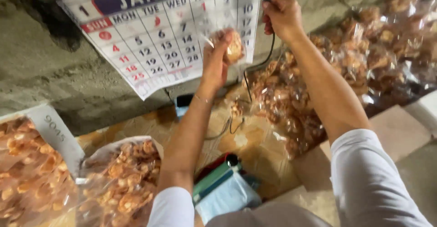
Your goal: Manually filling plastic bags with snacks, weighing them on a scale, and sealing them using a heat sealer.
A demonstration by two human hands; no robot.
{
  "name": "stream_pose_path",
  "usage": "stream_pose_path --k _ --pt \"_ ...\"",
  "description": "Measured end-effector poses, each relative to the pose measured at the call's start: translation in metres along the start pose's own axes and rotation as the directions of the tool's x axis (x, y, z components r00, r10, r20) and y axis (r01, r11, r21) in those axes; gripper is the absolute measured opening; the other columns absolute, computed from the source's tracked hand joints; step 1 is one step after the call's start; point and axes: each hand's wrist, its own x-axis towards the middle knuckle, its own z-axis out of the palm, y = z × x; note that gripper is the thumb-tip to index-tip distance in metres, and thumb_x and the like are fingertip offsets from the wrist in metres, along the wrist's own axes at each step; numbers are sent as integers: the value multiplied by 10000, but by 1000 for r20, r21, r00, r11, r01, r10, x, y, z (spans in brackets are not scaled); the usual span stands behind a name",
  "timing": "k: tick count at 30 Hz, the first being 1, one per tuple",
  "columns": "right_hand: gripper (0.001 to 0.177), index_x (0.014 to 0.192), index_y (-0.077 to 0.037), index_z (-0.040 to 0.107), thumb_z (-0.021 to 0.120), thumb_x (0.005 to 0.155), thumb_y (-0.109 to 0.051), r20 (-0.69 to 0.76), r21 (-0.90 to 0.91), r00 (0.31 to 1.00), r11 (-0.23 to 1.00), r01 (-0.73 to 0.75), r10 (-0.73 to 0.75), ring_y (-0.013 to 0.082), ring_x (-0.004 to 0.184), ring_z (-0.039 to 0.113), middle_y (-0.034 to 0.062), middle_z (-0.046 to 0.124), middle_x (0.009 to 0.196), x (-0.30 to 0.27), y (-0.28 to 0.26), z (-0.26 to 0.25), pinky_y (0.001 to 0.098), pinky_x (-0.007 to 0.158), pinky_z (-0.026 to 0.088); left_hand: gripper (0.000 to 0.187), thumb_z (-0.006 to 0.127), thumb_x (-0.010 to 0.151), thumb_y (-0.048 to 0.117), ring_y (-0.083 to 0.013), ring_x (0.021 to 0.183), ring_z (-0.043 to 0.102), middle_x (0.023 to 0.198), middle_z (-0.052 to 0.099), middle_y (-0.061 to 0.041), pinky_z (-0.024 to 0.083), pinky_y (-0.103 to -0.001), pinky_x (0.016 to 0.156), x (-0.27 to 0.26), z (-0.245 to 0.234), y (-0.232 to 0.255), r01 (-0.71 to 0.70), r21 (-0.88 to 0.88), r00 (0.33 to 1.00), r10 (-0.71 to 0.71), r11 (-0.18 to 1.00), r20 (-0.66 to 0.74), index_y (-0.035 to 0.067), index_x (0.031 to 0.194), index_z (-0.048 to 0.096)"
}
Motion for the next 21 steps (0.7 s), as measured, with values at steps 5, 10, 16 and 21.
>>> stream_pose_path --k 5,10,16,21 --pt "151 897 -46 619 547 1022 -91 -153 76 988 996 44 -32 108 404 591 49 614 630 55 22 -3 253 358 555 320 641 897 158 -301 937 673 1079 658 -191 622 -360 741 -20 9 -15 164 58 976 -153 985 -156 10 1179 609" --pt "129 991 -60 627 533 1030 -138 -198 55 978 997 -57 67 79 366 565 30 639 692 73 47 -14 216 354 555 162 629 903 6 -285 902 631 1142 573 -190 634 -304 686 -39 -34 -44 -28 36 998 30 999 -48 77 1048 620" --pt "178 907 -88 644 547 1052 -118 -185 224 968 967 -124 167 64 395 516 -15 572 606 82 45 -7 224 365 511 161 639 911 13 -259 925 645 1118 615 -134 627 -340 759 -60 -56 -49 -158 -15 983 158 987 88 83 1041 576" --pt "163 981 -84 689 543 1034 -133 -222 346 952 930 -127 212 57 347 523 -22 621 612 74 26 8 188 312 467 212 682 882 92 -213 912 663 1105 644 -86 636 -354 765 -76 -58 -46 -179 124 981 167 976 101 100 1081 609"
